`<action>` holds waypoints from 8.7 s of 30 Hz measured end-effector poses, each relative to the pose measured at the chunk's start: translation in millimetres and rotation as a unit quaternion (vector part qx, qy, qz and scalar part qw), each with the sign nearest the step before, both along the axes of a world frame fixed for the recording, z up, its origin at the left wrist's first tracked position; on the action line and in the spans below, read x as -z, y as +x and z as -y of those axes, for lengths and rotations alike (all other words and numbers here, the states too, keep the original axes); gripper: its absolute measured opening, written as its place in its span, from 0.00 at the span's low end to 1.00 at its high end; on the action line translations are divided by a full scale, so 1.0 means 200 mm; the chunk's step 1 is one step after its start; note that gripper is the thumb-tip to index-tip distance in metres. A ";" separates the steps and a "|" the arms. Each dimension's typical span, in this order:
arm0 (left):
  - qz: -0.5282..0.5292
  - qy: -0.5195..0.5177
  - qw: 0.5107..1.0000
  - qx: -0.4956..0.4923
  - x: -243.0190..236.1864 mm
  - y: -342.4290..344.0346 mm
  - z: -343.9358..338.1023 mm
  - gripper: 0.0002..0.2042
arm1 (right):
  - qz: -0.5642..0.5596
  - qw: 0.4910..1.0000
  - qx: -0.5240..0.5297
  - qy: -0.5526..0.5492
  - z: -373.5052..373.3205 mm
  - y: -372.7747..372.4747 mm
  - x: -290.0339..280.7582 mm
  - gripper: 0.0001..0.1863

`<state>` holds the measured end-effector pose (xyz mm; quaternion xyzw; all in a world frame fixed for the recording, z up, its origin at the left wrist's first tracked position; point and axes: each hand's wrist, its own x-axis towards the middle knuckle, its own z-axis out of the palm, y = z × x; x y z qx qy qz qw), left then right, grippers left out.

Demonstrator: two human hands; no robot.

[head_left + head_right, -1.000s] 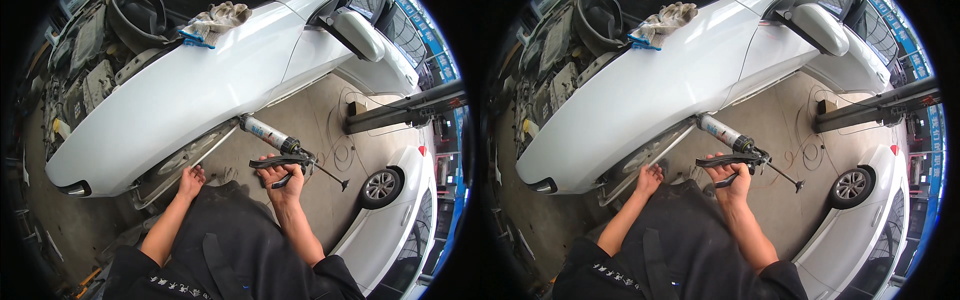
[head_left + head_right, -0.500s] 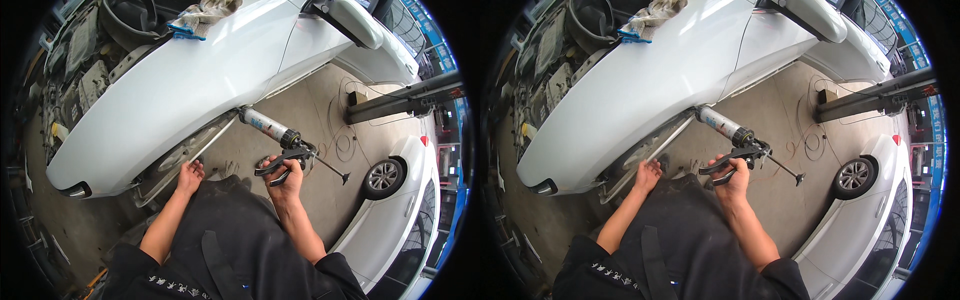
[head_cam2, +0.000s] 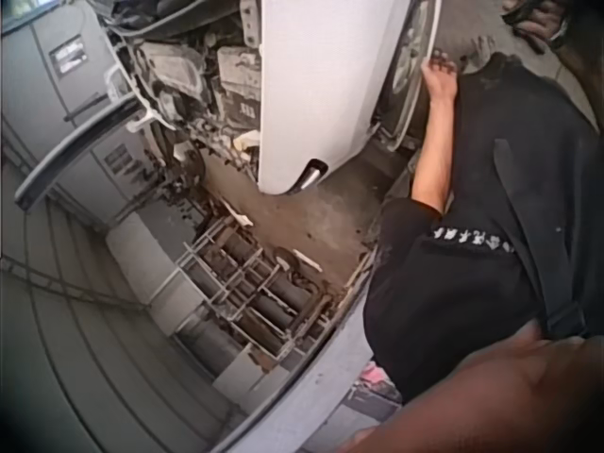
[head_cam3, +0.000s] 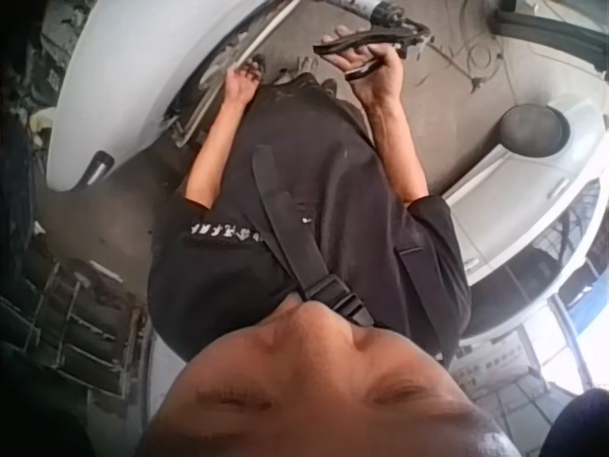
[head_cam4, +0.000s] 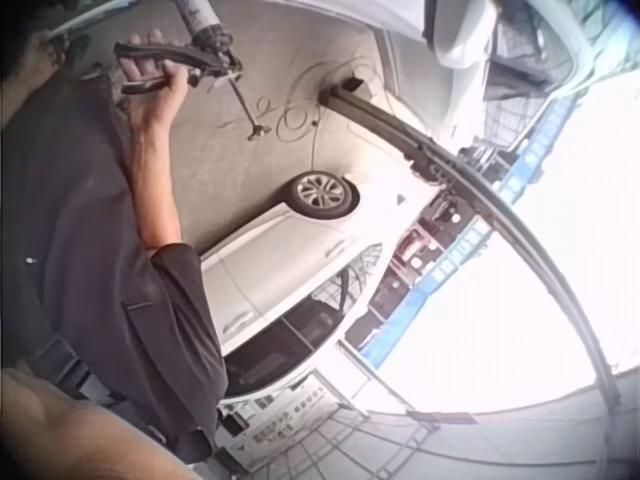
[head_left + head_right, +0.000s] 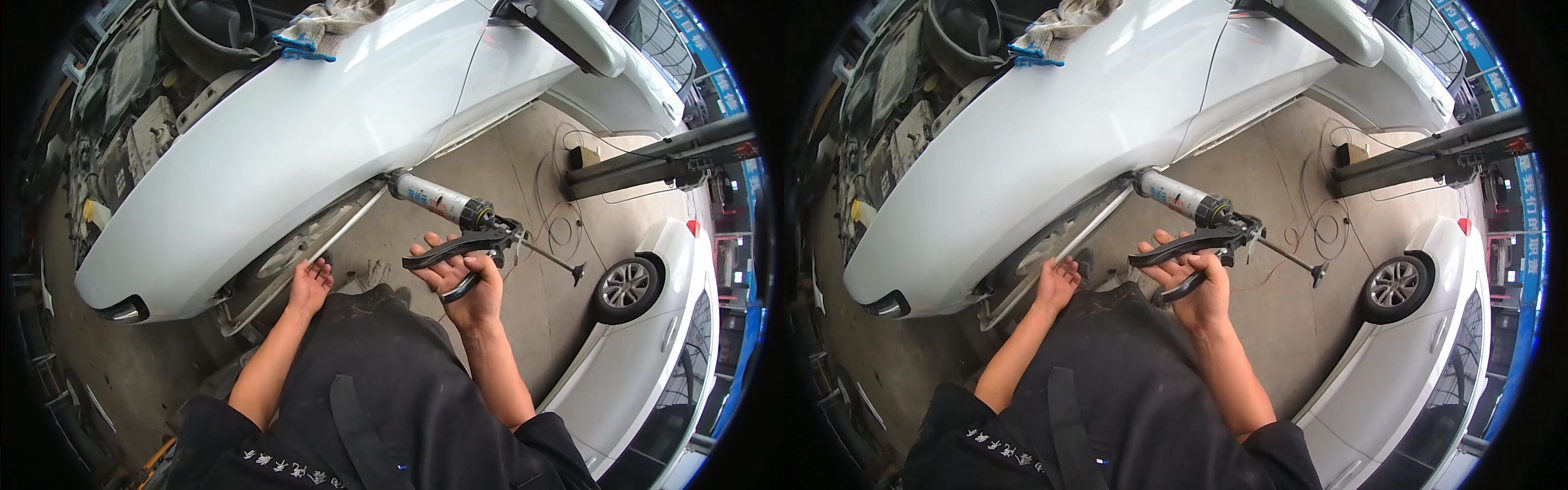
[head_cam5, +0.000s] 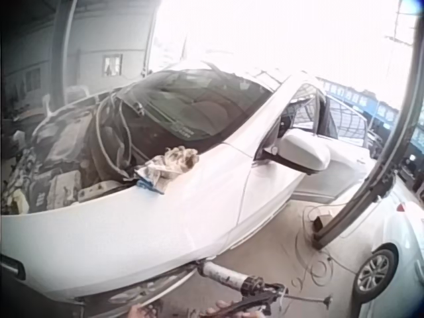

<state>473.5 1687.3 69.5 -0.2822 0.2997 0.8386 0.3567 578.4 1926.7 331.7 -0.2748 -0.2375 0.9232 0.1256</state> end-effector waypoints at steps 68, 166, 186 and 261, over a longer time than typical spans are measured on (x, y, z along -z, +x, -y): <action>0.033 0.032 0.998 -0.053 0.06 0.06 -0.02 0.10 | 0.043 0.984 -0.080 0.151 0.17 0.00 -0.17 0.27; 0.116 -0.036 0.993 -0.005 -0.29 -0.22 -0.11 0.20 | 0.046 0.997 0.028 0.051 0.43 0.16 -0.14 0.31; 0.113 -0.042 0.993 0.011 -0.27 -0.28 -0.10 0.22 | 0.077 0.995 0.056 -0.016 0.44 0.24 -0.03 0.16; 0.117 -0.036 0.992 0.010 -0.29 -0.27 -0.10 0.20 | 0.029 0.998 -0.026 0.054 0.49 0.22 -0.23 0.20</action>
